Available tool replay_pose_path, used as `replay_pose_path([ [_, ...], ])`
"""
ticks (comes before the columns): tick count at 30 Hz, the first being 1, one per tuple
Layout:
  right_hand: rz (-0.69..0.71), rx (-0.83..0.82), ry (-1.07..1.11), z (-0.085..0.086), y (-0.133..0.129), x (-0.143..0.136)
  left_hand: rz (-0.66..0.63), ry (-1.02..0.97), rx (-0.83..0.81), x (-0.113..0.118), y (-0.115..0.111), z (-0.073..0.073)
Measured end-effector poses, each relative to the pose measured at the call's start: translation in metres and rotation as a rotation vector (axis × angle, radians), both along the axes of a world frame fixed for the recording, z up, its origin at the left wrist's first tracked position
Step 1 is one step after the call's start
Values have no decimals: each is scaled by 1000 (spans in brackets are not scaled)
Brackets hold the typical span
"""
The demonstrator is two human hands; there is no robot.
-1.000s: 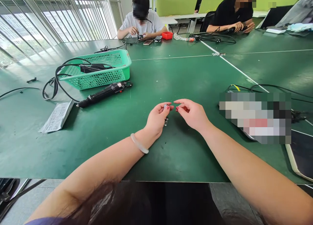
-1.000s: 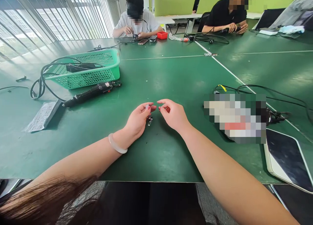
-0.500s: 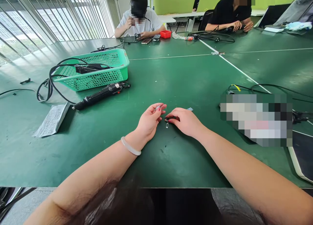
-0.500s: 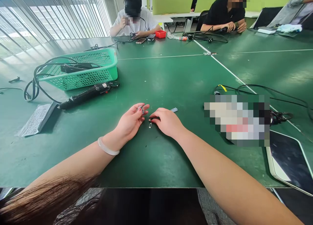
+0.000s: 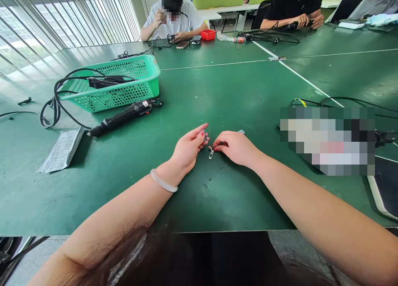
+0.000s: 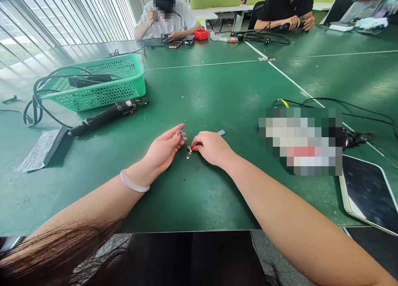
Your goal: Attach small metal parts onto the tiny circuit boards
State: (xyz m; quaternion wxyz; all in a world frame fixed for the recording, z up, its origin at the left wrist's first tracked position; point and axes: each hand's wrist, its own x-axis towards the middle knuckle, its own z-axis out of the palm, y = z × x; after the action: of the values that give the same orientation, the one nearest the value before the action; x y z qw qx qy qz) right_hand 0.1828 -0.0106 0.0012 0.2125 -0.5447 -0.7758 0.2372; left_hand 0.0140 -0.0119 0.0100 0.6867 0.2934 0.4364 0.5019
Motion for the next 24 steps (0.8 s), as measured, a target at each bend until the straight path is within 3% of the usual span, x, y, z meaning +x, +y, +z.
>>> replay_pose_path([
  [12,-68,91,244,4,-9,4,-90,52,0,3,-6,5],
  [24,-75,142,193,10,-12,4,-157,117,72,0,-6,1],
])
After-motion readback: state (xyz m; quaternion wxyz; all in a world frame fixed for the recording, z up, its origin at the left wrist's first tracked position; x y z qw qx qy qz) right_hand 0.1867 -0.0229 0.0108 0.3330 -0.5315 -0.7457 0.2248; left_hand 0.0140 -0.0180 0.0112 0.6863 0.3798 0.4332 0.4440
